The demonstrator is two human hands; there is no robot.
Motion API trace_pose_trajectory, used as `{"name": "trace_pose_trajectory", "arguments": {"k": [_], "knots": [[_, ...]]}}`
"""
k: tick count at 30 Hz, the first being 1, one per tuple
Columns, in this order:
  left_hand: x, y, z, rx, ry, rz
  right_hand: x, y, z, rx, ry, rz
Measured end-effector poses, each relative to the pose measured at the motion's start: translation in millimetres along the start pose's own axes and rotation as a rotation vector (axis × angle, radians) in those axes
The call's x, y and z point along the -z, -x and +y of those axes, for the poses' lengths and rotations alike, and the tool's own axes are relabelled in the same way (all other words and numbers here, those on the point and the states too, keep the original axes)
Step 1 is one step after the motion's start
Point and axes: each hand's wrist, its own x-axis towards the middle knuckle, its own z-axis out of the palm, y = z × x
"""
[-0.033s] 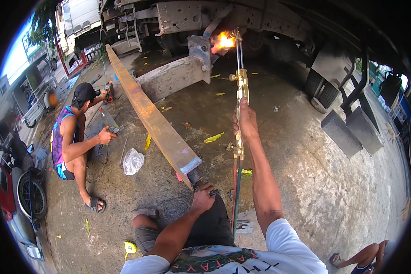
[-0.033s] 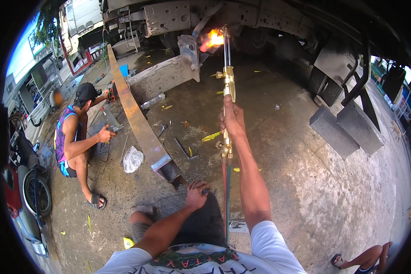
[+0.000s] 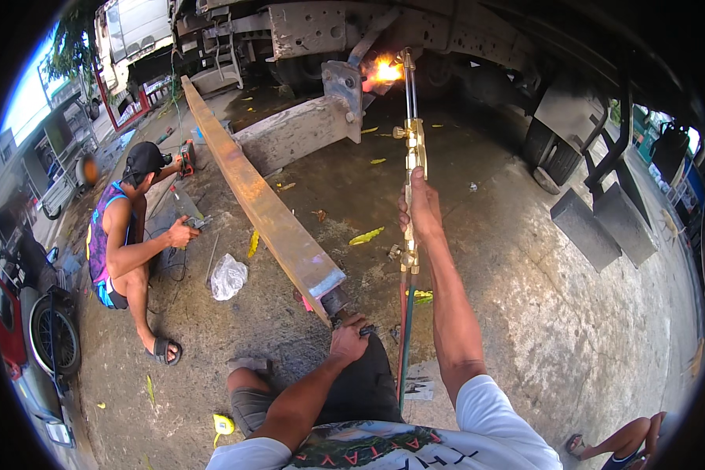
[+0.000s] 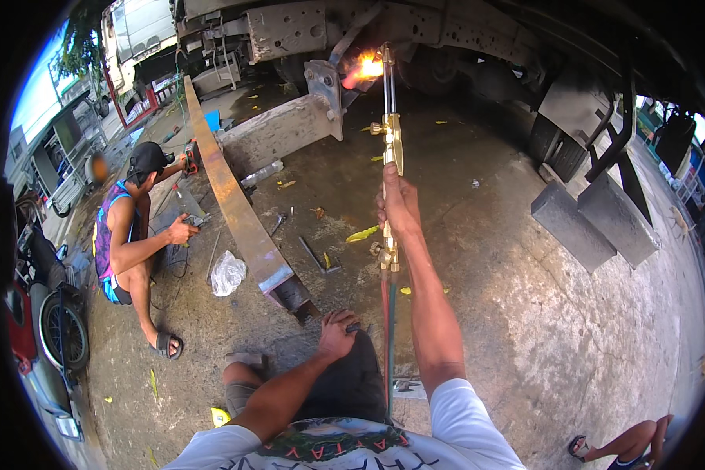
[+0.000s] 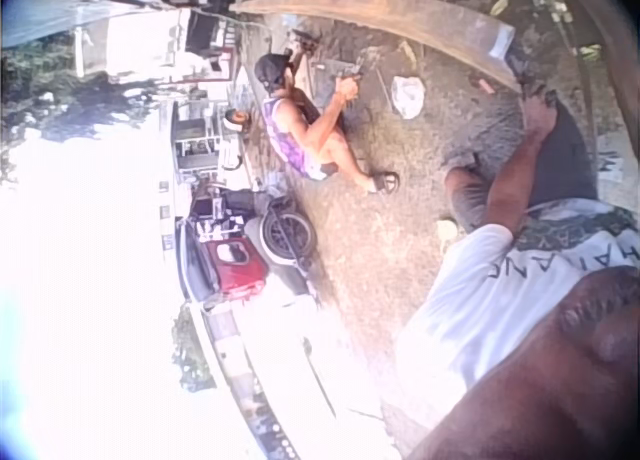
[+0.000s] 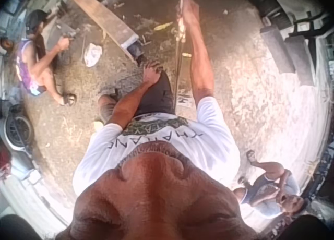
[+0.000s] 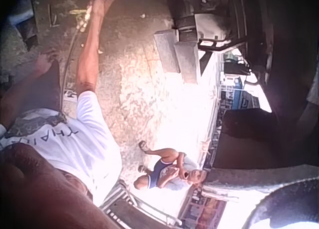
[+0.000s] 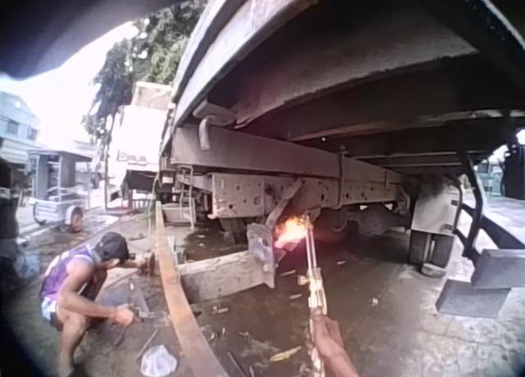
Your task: The person sits on the ground and uses a blowtorch to heat a metal part of a vehicle chassis. They then use a hammer to strike the heated area while another person assists by holding a metal beam in place.
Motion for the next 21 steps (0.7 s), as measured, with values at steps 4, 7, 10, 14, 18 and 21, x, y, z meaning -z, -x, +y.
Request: {"name": "trace_pose_trajectory", "arguments": {"k": [4, 7, 10, 14, 18, 21], "knots": [[-0.4, -8.5, 2.0, 0.015, -0.005, -0.017, 0.8, -3.2, -4.0, 0.012, 0.012, -0.008], [0.9, -8.6, 3.5, 0.017, -0.010, -0.018, -0.5, -3.0, -3.0, 0.006, -0.008, -0.015], [-0.2, -9.4, 4.8, 0.011, -0.001, -0.021, -1.9, -0.2, -4.5, 0.008, -0.050, -0.016], [1.2, -10.1, 4.4, 0.011, 0.000, -0.015, -3.5, -0.7, -3.5, 0.004, -0.056, -0.029], [-0.7, -10.1, 6.3, 0.000, 0.019, 0.000, -1.8, 1.1, -7.5, -0.018, -0.059, -0.035], [-0.9, -10.1, 7.2, -0.004, 0.011, -0.001, -1.0, -0.4, -6.6, -0.014, -0.046, -0.018]]}}
